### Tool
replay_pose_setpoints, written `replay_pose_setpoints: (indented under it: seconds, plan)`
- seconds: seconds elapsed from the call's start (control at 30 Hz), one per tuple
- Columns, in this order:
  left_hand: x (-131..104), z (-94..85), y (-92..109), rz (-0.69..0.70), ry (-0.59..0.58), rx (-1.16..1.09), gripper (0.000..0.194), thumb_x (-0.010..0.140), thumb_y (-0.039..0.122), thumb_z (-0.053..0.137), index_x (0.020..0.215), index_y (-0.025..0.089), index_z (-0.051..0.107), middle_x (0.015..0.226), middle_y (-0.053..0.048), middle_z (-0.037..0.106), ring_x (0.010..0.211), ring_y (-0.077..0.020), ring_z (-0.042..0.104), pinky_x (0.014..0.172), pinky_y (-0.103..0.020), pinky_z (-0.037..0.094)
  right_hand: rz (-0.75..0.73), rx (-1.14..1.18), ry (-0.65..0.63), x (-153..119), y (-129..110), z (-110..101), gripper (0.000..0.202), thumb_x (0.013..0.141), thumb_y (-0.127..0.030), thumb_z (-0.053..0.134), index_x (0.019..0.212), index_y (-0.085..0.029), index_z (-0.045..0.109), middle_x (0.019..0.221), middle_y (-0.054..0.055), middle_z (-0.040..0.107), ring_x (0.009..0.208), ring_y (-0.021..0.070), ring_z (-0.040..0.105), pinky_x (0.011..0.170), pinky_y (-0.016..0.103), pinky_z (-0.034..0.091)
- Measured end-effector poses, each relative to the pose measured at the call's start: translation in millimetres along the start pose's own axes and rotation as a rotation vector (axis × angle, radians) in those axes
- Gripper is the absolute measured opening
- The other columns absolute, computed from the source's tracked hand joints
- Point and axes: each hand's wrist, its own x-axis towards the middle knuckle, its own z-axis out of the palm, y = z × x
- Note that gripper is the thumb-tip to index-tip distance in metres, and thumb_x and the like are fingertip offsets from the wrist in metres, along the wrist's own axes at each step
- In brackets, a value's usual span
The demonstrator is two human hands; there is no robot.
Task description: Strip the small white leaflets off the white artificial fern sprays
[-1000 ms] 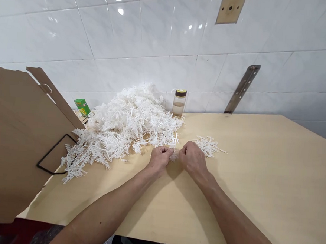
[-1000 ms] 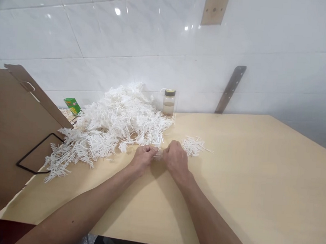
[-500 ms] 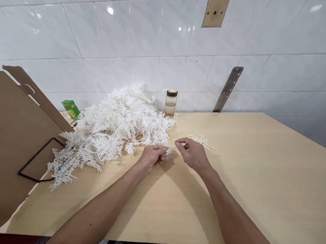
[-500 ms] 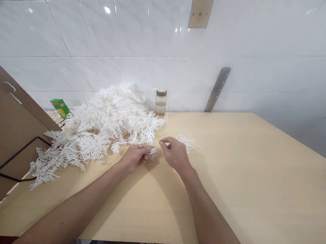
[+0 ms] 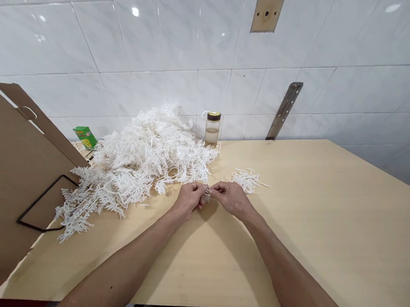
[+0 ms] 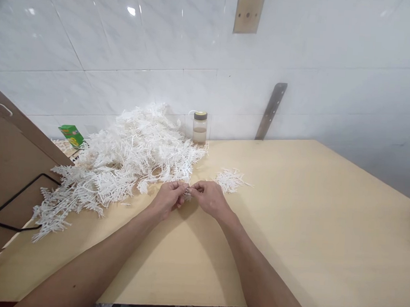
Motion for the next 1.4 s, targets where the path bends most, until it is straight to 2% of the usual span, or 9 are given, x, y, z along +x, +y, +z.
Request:
replay_pose_setpoints:
  seconds: [0.2,0.43,0.6,0.67,0.73,0.83,1.13,1.3,1.4]
  plan:
    - [2,0.3,-5,0.047,0.004,0.083,0.027,0.076,0.038,0.069,0.068,0.017,0.056,0.041,0.004,0.049,0.034,-0.0067,0.041,0.038,-0.019,0.029,-0.050,-0.064,-0.004,-1,1,5,0.016,0.079,-0.030,0.056,0.073,-0.020,0.067,0.073,0.000,0.071,0.064,0.0148,0.061,0.061,0.026,0.043]
    - [4,-0.8,-11,0.076,0.010,0.225,0.016,0.081,0.030,0.060,0.071,0.019,0.055,0.042,0.005,0.048,0.035,-0.0085,0.040,0.041,-0.020,0.028,-0.089,-0.194,0.031,-3,1,11,0.015,0.078,-0.024,0.053,0.067,-0.021,0.063,0.065,0.000,0.067,0.059,0.0138,0.058,0.057,0.024,0.039]
    - [5,3.5,-12,0.260,0.192,0.318,0.015,0.072,0.013,0.063,0.059,0.017,0.055,0.056,0.002,0.056,0.057,-0.0109,0.049,0.057,-0.022,0.036,-0.020,-0.238,0.079,-1,-3,22,0.018,0.079,-0.023,0.053,0.061,-0.021,0.055,0.062,0.001,0.064,0.058,0.0145,0.055,0.053,0.025,0.036]
    - [5,5.7,-12,0.266,0.236,0.322,0.016,0.072,0.011,0.060,0.059,0.017,0.055,0.059,0.002,0.056,0.060,-0.0117,0.048,0.060,-0.023,0.036,0.049,-0.198,0.076,0,-6,25,0.018,0.079,-0.023,0.052,0.061,-0.021,0.054,0.062,0.001,0.063,0.058,0.0147,0.056,0.052,0.025,0.035]
    - [4,7.6,-12,0.229,0.229,0.296,0.016,0.075,0.013,0.057,0.060,0.018,0.055,0.058,0.002,0.055,0.058,-0.0118,0.047,0.060,-0.024,0.035,0.100,-0.173,0.085,0,-9,27,0.017,0.079,-0.023,0.052,0.062,-0.021,0.053,0.061,0.001,0.063,0.058,0.0150,0.056,0.051,0.024,0.034]
    - [1,9.8,-10,0.202,0.205,0.246,0.016,0.078,0.016,0.054,0.062,0.018,0.055,0.059,0.002,0.055,0.058,-0.0120,0.047,0.059,-0.024,0.036,0.054,-0.261,0.157,-1,-12,27,0.015,0.078,-0.022,0.053,0.063,-0.022,0.053,0.061,0.002,0.061,0.059,0.0160,0.055,0.053,0.025,0.032]
    - [0,13.6,-8,0.283,0.229,0.228,0.012,0.079,0.019,0.056,0.068,0.018,0.057,0.061,0.000,0.058,0.059,-0.0128,0.051,0.060,-0.024,0.038,-0.009,-0.266,0.271,-2,-15,29,0.017,0.083,-0.025,0.051,0.067,-0.021,0.055,0.069,0.003,0.064,0.061,0.0163,0.054,0.057,0.027,0.033]
    - [8,-1.4,-8,0.342,0.267,0.267,0.010,0.077,0.022,0.061,0.068,0.017,0.058,0.058,0.002,0.054,0.056,-0.0109,0.047,0.056,-0.023,0.034,-0.093,-0.472,0.313,3,3,22,0.015,0.086,-0.016,0.047,0.074,-0.019,0.055,0.073,0.006,0.062,0.063,0.0171,0.053,0.060,0.028,0.031]
    - [11,-8.7,-5,0.242,0.150,0.141,0.016,0.076,0.029,0.064,0.069,0.017,0.056,0.049,0.006,0.044,0.044,-0.0075,0.037,0.047,-0.021,0.028,-0.001,-0.470,0.365,7,19,3,0.013,0.086,-0.018,0.048,0.076,-0.019,0.056,0.073,0.005,0.063,0.067,0.0186,0.055,0.064,0.029,0.033]
